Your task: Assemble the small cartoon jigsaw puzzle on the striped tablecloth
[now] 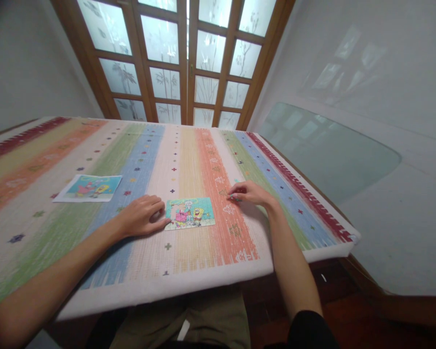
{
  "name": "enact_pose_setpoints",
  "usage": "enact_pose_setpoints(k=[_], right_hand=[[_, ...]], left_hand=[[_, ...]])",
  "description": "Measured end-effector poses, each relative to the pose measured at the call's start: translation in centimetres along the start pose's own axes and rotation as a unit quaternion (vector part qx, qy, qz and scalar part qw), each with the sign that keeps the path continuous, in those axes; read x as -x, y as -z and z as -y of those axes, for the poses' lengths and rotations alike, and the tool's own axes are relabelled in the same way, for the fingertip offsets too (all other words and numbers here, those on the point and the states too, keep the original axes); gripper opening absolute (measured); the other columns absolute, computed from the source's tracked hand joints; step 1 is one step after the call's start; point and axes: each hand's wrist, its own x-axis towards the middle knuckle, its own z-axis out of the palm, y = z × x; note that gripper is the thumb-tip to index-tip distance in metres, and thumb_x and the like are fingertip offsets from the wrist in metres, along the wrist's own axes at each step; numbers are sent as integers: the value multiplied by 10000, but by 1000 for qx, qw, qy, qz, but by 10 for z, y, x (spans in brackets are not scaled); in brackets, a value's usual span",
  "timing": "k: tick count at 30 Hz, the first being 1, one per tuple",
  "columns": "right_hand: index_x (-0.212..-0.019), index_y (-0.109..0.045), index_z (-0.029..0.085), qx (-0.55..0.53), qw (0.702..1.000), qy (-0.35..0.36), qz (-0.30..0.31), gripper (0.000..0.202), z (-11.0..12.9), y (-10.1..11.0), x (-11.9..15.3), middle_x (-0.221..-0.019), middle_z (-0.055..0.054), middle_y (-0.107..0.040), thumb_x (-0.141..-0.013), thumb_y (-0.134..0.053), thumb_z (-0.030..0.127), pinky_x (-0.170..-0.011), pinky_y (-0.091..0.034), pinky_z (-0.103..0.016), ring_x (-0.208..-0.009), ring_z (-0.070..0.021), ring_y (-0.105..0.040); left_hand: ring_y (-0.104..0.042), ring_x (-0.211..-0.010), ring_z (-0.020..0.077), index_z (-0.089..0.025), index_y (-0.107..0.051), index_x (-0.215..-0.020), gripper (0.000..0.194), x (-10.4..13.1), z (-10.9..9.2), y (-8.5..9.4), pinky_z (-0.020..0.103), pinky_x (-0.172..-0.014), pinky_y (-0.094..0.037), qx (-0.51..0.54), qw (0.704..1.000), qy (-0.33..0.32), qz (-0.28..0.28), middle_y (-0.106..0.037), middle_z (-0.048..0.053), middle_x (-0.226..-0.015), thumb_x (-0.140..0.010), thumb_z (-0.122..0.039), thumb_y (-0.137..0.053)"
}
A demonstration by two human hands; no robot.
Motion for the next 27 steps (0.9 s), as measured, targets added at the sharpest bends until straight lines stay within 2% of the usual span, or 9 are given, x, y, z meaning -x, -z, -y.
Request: enact_pose_setpoints(k=[4, 6, 12, 15, 20, 27], right_hand=[[-1042, -727, 188, -12, 998, 61, 23, 322, 22, -29, -23, -863, -52, -758, -858, -733, 452, -714, -521, -310, -757, -171, -672], [-981, -712, 175, -9, 995, 100, 21, 238, 34, -47, -32, -813, -36, -731, -856, -741, 375, -691, -518, -293, -725, -157, -653], [-998, -705, 178, 23, 979, 191, 63, 110, 77, -94, -51, -925, -47, -751, -891, -695, 202, -757, -530, -286, -800, -152, -662], [-1006, -709, 184, 77, 971, 214, 73, 154, 92, -109, -60, -948, -46, -770, -880, -670, 105, -792, -527, -290, -833, -156, -682], [-989, -703, 193, 138, 958, 242, 64, 210, 101, -122, -73, -938, -41, -769, -858, -642, 40, -765, -510, -278, -820, -160, -678], [-958, -694, 185, 164, 946, 280, 17, 199, 93, -136, -80, -883, -32, -689, -861, -629, 25, -762, -474, -293, -803, -170, -595]], left_hand=[[-524, -714, 216, -213, -525, -766, 322, 0, -1, 1, 361, -693, -416, -7, 1000, -4, -2, -584, 46, -741, -974, -458, -537], [-529, -718, 217, -213, -524, -765, 321, -1, -2, 0, 360, -696, -418, -11, 1000, -1, 2, -589, 49, -747, -971, -459, -543], [-534, -722, 218, -212, -529, -770, 324, 0, -1, -1, 358, -706, -425, -21, 1000, 0, 6, -593, 49, -751, -974, -464, -543], [-532, -717, 219, -213, -523, -760, 328, 0, -2, 0, 363, -707, -428, -17, 1000, 1, 3, -587, 48, -741, -976, -459, -538], [-528, -715, 225, -217, -521, -758, 315, -1, -6, 3, 372, -702, -428, -13, 1000, 6, 0, -585, 51, -734, -969, -450, -536], [-542, -726, 230, -213, -545, -776, 284, -1, -4, 0, 375, -703, -428, -6, 1000, 9, 2, -580, 48, -735, -952, -436, -552]])
